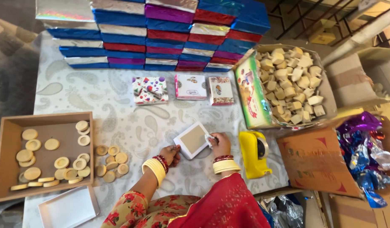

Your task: The person is sorting small circular items and placing them into white boxes, which are then placed into a larger container.

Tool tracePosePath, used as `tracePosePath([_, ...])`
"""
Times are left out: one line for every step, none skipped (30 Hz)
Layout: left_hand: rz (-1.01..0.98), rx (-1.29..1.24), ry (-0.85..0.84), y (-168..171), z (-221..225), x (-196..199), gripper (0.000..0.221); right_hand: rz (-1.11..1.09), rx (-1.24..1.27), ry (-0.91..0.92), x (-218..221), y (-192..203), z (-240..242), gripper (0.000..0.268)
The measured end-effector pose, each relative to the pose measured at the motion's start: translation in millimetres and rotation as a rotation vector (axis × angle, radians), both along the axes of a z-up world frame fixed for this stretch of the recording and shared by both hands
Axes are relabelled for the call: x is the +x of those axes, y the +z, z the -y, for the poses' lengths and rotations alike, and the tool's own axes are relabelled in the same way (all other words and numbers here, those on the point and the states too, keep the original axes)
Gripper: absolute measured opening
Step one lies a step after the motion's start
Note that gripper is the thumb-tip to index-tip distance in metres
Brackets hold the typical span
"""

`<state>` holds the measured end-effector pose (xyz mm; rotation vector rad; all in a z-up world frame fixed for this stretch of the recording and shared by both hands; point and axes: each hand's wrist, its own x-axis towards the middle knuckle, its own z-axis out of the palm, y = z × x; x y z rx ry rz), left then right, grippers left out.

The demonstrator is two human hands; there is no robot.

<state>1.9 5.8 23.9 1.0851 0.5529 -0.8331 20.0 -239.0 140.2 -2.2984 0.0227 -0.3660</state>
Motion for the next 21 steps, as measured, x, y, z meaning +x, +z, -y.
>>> tracePosePath([0.009,0.005,-0.008,3.6,-0.6,0.5,0.026,0.009,0.005,-0.008,-7.3,-4.0,-8.8,0.02])
tracePosePath([-0.001,0.014,0.002,7.4,-1.8,1.0,0.026,-0.015,0.034,0.013,-14.6,-7.9,-18.4,0.02])
tracePosePath([-0.012,0.022,0.016,11.0,-2.9,0.8,0.026,-0.039,0.062,0.038,-21.2,-11.7,-28.1,0.019])
tracePosePath([-0.004,0.026,0.012,11.2,-5.1,0.0,0.026,-0.031,0.066,0.034,-35.6,-10.5,-40.2,0.019])
tracePosePath([0.007,0.012,0.031,10.9,-5.4,-1.8,0.024,0.031,0.057,0.157,-50.8,-9.2,-50.9,0.018])
tracePosePath([0.018,-0.003,0.05,10.3,-6.4,-3.6,0.022,0.093,0.047,0.281,-65.9,-8.2,-62.3,0.017])
tracePosePath([0.024,-0.004,0.048,11.3,-6.0,-5.6,0.022,0.099,0.045,0.279,-76.4,-8.1,-66.9,0.017])
tracePosePath([0.055,-0.046,0.089,12.2,-6.1,-7.8,0.016,0.004,0.033,0.307,-86.9,-8.1,-72.0,0.021])
tracePosePath([0.086,-0.087,0.135,13.1,-7.7,-9.9,0.01,-0.091,0.021,0.34,-96.3,-8.6,-78.0,0.025])
tracePosePath([0.093,-0.087,0.139,5.3,-5.3,-13.8,0.01,-0.084,0.02,0.345,-96.7,-4.3,-78.5,0.025])
tracePosePath([0.183,-0.092,0.146,-2.9,-3.6,-19.7,0.005,-0.036,0.183,0.236,-99.0,-0.3,-79.7,0.023])
tracePosePath([0.273,-0.096,0.152,-11.4,-1.7,-25.3,0.009,0.011,0.345,0.125,-100.9,3.5,-80.7,0.021])
tracePosePath([0.274,-0.095,0.15,8.5,-3.9,-27.1,0.009,0.012,0.346,0.124,-91.7,21.0,-76.2,0.021])
tracePosePath([0.534,0.068,0.046,28.1,-5.7,-28.8,0.013,0.155,0.338,0.076,-82.2,38.1,-71.2,0.021])
tracePosePath([0.785,0.229,-0.066,47.0,-5.6,-34.7,0.017,0.293,0.325,0.022,-77.3,55.2,-64.6,0.022])
tracePosePath([0.781,0.225,-0.073,67.9,-4.5,-39.7,0.017,0.289,0.323,0.015,-72.4,61.9,-58.2,0.022])
tracePosePath([0.956,0.42,-0.176,89.6,-4.7,-41.0,0.019,0.173,0.207,0.006,-64.4,68.9,-52.7,0.021])
tracePosePath([1.128,0.617,-0.281,111.6,-4.8,-42.4,0.021,0.057,0.093,-0.003,-56.6,76.2,-47.0,0.02])
tracePosePath([1.128,0.615,-0.288,108.2,-4.5,-46.3,0.021,0.056,0.095,-0.009,-61.5,70.6,-48.8,0.02])
tracePosePath([1.189,0.673,-0.306,105.0,-4.6,-49.9,0.023,0.115,0.001,0.053,-66.1,65.1,-51.1,0.022])
tracePosePath([1.252,0.736,-0.315,102.6,-5.2,-47.8,0.026,0.179,-0.094,0.122,-63.9,60.5,-54.0,0.023])
